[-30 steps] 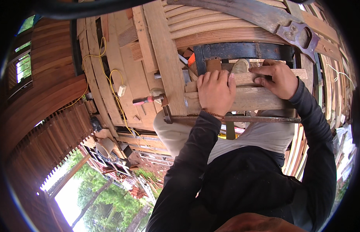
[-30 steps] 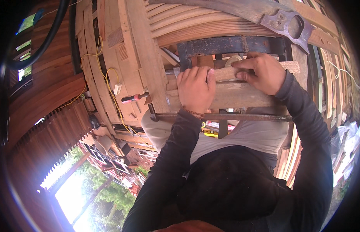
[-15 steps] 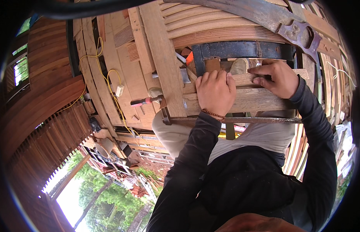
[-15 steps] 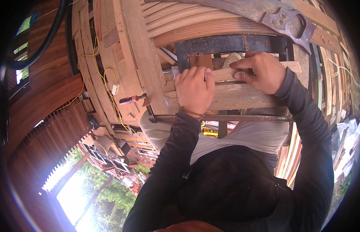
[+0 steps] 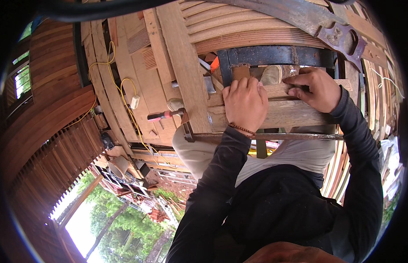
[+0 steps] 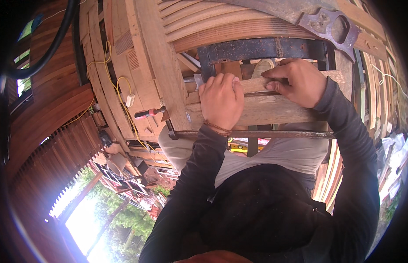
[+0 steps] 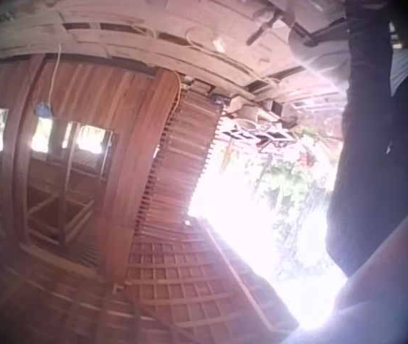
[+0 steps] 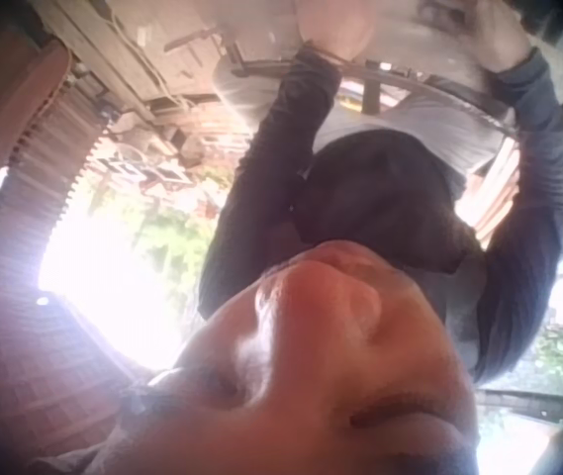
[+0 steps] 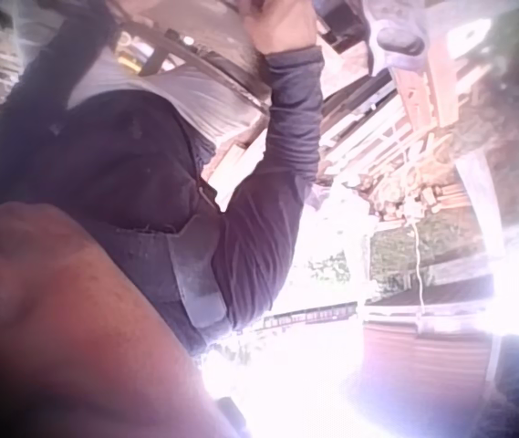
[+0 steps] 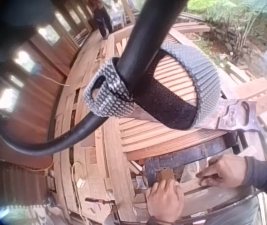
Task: The person saws a wooden slat to size, applies wood glue to the cut end, and fits it into a gap in a wooden frame. They then use a hammer to tap the slat into place.
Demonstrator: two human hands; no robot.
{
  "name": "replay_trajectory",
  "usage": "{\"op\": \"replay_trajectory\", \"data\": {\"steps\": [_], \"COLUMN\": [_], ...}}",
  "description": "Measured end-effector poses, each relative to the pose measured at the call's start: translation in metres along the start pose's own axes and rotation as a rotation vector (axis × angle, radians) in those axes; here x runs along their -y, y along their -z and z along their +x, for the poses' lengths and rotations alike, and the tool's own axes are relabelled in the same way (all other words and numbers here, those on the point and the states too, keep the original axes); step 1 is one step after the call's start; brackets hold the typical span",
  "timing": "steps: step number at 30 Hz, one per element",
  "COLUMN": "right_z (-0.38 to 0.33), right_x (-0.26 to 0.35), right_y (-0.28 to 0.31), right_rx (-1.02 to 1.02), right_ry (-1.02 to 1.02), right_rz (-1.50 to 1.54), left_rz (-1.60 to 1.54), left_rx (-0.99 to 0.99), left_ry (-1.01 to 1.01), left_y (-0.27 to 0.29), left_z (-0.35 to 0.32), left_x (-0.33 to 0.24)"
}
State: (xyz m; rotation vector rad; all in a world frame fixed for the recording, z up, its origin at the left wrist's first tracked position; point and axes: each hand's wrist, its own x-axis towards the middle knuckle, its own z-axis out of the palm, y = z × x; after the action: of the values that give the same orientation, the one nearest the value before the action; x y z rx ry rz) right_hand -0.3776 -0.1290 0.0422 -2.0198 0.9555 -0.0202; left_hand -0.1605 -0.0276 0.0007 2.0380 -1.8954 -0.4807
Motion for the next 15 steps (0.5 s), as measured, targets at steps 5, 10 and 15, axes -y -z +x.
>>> {"op": "replay_trajectory", "data": {"steps": [5, 10, 15], "right_z": [-0.0023, -0.003, -0.0009], "right_x": [0.0001, 0.0022, 0.0068], "right_y": [-0.0005, -0.0001, 0.0028], "right_rx": [-0.025, -0.02, -0.024], "right_ry": [0.011, -0.025, -0.046], "right_rz": [-0.023, -0.042, -0.029], "left_rz": [0.0, -0.015, -0.034], "left_rx": [0.017, 0.025, 0.021], "left_ry": [0.008, 0.015, 0.02], "left_y": [0.0014, -0.0001, 0.002], "left_z": [0.0014, 0.003, 0.0046], "left_x": [-0.001, 0.0002, -0.0005]}}
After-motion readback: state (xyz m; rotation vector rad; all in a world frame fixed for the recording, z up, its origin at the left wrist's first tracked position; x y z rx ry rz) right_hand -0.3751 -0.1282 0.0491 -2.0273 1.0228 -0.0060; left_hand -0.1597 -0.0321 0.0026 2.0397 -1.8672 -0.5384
